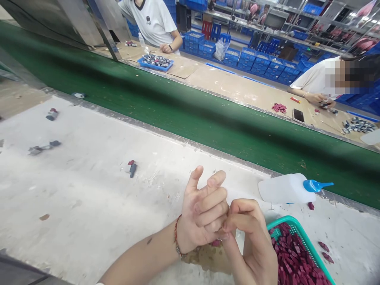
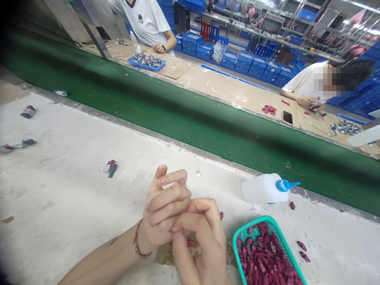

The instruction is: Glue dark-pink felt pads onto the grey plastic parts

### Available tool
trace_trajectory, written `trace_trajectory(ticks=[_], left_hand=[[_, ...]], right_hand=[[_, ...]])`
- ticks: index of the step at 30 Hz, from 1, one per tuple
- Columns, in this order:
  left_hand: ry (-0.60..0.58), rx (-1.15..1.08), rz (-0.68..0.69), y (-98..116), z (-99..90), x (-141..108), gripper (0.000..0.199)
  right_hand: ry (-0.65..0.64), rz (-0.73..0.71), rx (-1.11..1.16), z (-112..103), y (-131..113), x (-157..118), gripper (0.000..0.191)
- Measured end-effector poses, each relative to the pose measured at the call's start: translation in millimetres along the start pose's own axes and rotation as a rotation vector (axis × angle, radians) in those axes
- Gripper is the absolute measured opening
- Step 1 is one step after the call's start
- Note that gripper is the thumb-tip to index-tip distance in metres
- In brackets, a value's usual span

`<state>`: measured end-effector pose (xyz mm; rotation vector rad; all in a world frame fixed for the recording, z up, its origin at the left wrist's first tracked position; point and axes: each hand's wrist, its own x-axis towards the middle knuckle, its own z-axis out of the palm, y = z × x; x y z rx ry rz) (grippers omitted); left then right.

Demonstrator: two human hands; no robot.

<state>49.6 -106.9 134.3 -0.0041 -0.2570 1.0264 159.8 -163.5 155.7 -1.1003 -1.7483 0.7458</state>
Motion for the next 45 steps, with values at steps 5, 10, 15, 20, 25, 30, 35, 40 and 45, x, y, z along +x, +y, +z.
trace_trajectory(ticks=[5,10,15,20,25,30,35,40,45], left_hand=[[0.023,0.002,0.03,0.0,1.8,0.6,0.04],[0.038,-0.043,0.036,0.8,4.4,-0.2,0.042],[0.058,-0.055,0.087,4.8,11.0,-3.8,0.04],[0.168,0.018,0.177,7.6,15.8,-7.6,0.043],[0.202,0.114,0.215,6.9,14.2,-9.9,0.041],[0.15,0.067,0.229,6.4,13.8,-11.5,0.038],[0.196,0.112,0.272,5.7,7.9,-14.1,0.042],[0.145,0.187,0.339,3.0,-8.1,-15.4,0.05],[0.144,0.282,0.383,2.9,-23.4,-15.0,0.053]], right_hand=[[-0.01,-0.066,-0.061,0.7,0.2,0.5,0.021],[0.029,-0.016,-0.015,1.0,0.7,1.1,0.017],[0.086,0.007,0.056,-1.2,3.0,2.5,0.017],[0.054,0.018,0.023,-1.5,4.0,4.2,0.019],[0.051,-0.014,-0.007,-1.0,1.8,6.3,0.018],[0.038,-0.057,-0.012,-1.5,3.4,5.0,0.024],[0.084,-0.07,-0.005,1.0,2.2,4.8,0.021],[0.07,-0.026,0.071,2.3,0.5,6.4,0.014],[0.055,0.047,0.145,1.7,3.4,4.8,0.01]])
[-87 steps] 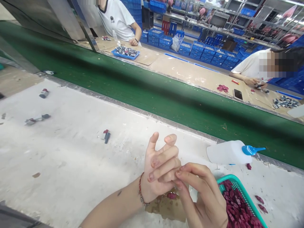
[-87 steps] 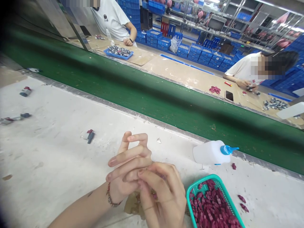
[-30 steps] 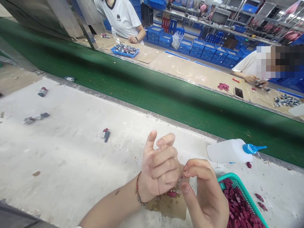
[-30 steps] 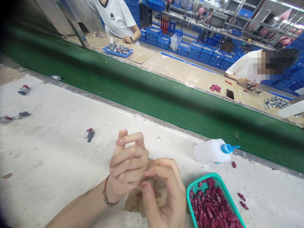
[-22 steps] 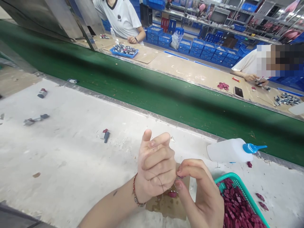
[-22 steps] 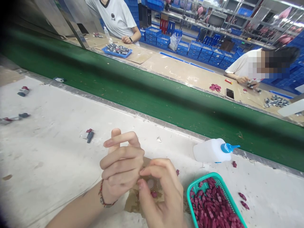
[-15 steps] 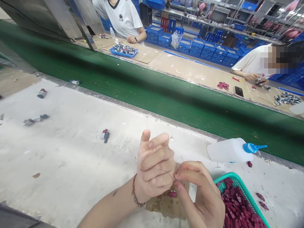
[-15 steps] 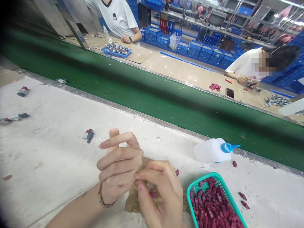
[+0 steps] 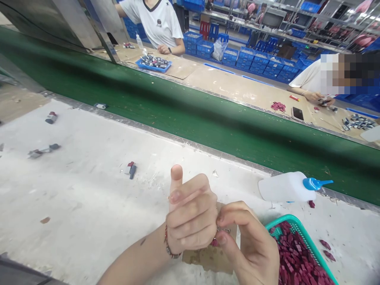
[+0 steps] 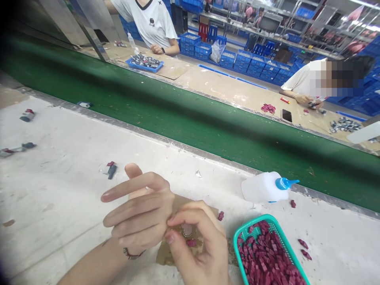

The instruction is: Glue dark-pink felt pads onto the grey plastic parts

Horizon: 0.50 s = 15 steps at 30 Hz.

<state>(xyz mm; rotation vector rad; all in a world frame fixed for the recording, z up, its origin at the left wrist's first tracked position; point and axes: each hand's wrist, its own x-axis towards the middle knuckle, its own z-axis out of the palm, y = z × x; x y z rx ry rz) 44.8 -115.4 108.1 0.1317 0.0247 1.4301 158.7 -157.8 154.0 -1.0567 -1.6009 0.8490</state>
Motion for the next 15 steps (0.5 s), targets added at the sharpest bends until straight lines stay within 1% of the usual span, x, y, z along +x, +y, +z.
trace_trajectory(ticks=[2,4,7,12,15], left_hand=[[0.02,0.044,-0.004,-0.6,-5.0,-0.7,0.053],[0.043,0.072,-0.014,-1.1,-8.4,-2.1,0.054],[0.073,0.093,-0.024,-3.3,-9.2,-3.3,0.054],[0.105,0.068,-0.012,-10.0,-0.3,1.0,0.052],[0.087,-0.001,0.017,-11.9,9.1,3.6,0.05]], right_hand=[[-0.004,-0.039,-0.039,-1.1,-1.3,0.5,0.013],[-0.003,-0.107,-0.096,-2.7,-3.8,1.7,0.016],[-0.014,-0.156,-0.184,-5.6,-7.5,3.6,0.018],[-0.04,-0.209,-0.282,-10.0,-9.2,4.2,0.017],[-0.046,-0.222,-0.352,-11.3,-8.6,2.9,0.019]])
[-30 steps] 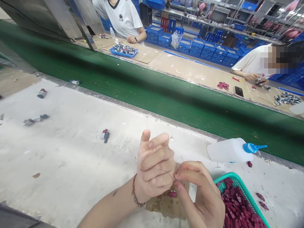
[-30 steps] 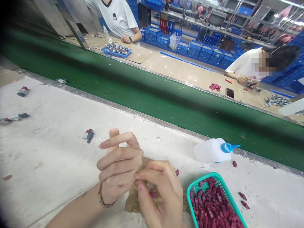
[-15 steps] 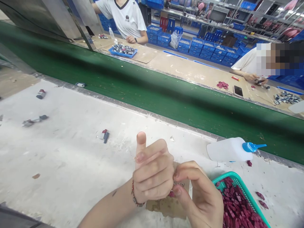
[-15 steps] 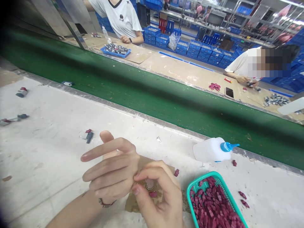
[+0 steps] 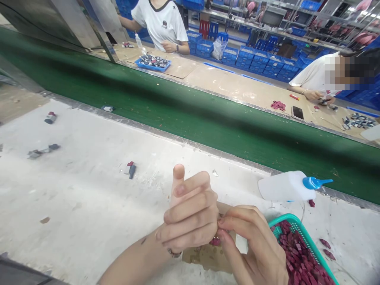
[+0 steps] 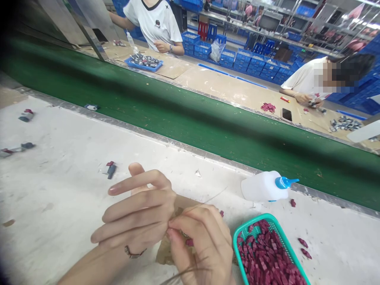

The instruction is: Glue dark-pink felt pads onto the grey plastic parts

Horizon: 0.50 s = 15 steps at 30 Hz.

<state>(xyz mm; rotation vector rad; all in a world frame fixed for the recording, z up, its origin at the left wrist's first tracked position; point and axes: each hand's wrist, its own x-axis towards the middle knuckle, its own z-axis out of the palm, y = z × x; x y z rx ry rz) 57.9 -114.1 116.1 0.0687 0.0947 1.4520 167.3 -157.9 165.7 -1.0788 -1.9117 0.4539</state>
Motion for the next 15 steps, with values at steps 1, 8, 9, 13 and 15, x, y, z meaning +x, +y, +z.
trace_trajectory(ticks=[1,8,9,13,15], left_hand=[[-0.007,-0.03,0.005,0.4,3.7,0.2,0.05],[-0.09,-0.193,-0.114,8.0,26.6,3.3,0.041],[-0.103,-0.223,-0.118,8.0,27.9,3.7,0.04],[-0.107,-0.282,-0.128,6.3,26.2,1.4,0.036],[-0.101,-0.284,-0.133,6.5,23.5,-1.3,0.035]], right_hand=[[-0.006,-0.001,-0.026,-0.1,0.2,-0.5,0.019],[0.033,-0.053,-0.093,3.3,1.8,0.1,0.021],[0.047,-0.061,-0.087,4.3,2.3,0.1,0.022],[0.086,-0.077,-0.023,8.2,4.0,-1.1,0.028],[0.093,-0.064,0.018,9.5,3.9,-1.0,0.029]])
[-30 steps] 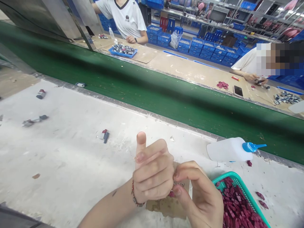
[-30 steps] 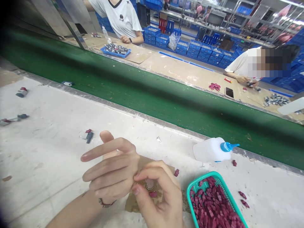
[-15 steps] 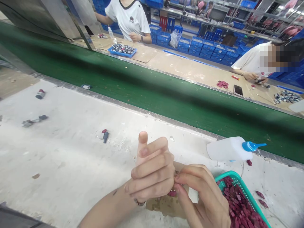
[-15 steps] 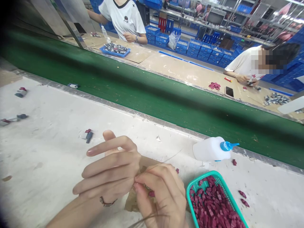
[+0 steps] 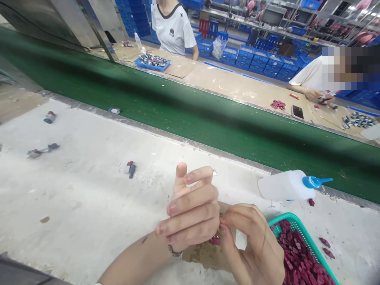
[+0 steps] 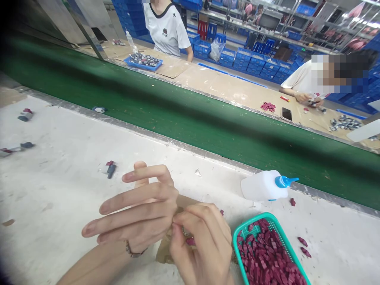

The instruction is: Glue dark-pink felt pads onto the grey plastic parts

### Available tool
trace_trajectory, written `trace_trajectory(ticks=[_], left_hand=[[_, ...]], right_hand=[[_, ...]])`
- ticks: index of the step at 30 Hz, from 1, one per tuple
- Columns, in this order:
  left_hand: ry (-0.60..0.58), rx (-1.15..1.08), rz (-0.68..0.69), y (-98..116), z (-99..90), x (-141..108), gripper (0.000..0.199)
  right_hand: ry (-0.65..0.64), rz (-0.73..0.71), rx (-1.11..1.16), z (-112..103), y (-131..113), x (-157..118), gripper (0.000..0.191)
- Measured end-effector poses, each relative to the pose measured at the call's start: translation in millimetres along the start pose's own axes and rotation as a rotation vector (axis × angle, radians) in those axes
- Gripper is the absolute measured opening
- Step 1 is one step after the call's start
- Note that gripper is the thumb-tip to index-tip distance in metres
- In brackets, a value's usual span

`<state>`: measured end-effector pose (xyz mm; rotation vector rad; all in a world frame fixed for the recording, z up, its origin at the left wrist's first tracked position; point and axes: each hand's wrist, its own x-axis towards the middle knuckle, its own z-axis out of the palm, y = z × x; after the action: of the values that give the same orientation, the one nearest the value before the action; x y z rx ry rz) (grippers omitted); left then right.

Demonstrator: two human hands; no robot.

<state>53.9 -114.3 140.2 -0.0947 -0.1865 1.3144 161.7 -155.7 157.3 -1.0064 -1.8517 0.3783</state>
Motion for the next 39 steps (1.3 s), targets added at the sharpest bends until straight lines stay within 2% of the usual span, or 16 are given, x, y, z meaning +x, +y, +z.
trace_trajectory(ticks=[3,5,9,12,16,19,25,30,35,39], left_hand=[[0.011,0.006,-0.012,2.4,-0.8,-2.9,0.037],[0.016,0.011,0.032,3.8,1.6,-3.0,0.038],[0.069,0.014,0.099,4.6,12.5,-1.7,0.041],[0.053,-0.01,0.125,4.7,21.4,-0.6,0.041],[0.022,-0.022,0.072,6.0,29.1,0.8,0.042],[0.019,-0.009,0.061,8.0,30.1,-0.2,0.043],[0.099,0.127,0.087,11.7,22.3,-5.0,0.046],[0.157,0.184,0.153,7.0,22.2,0.2,0.046],[0.136,0.102,0.108,4.3,32.2,1.1,0.048],[0.144,0.099,0.101,3.4,35.1,0.8,0.05]], right_hand=[[0.002,0.058,0.066,1.6,-1.0,1.5,0.025],[0.01,0.095,0.109,2.5,-2.0,2.8,0.023],[-0.001,0.126,0.144,4.1,-4.2,3.9,0.02],[-0.014,0.143,0.15,5.8,-5.9,2.8,0.016],[-0.017,0.175,0.176,8.1,-7.1,1.7,0.012],[-0.029,0.198,0.206,9.7,-6.5,1.8,0.012],[-0.024,0.275,0.287,11.8,-5.5,-2.4,0.008],[-0.095,0.362,0.373,8.7,-6.2,-2.6,0.009],[-0.123,0.444,0.533,9.1,-2.2,0.5,0.008],[-0.195,0.536,0.664,10.8,2.2,-1.9,0.009]])
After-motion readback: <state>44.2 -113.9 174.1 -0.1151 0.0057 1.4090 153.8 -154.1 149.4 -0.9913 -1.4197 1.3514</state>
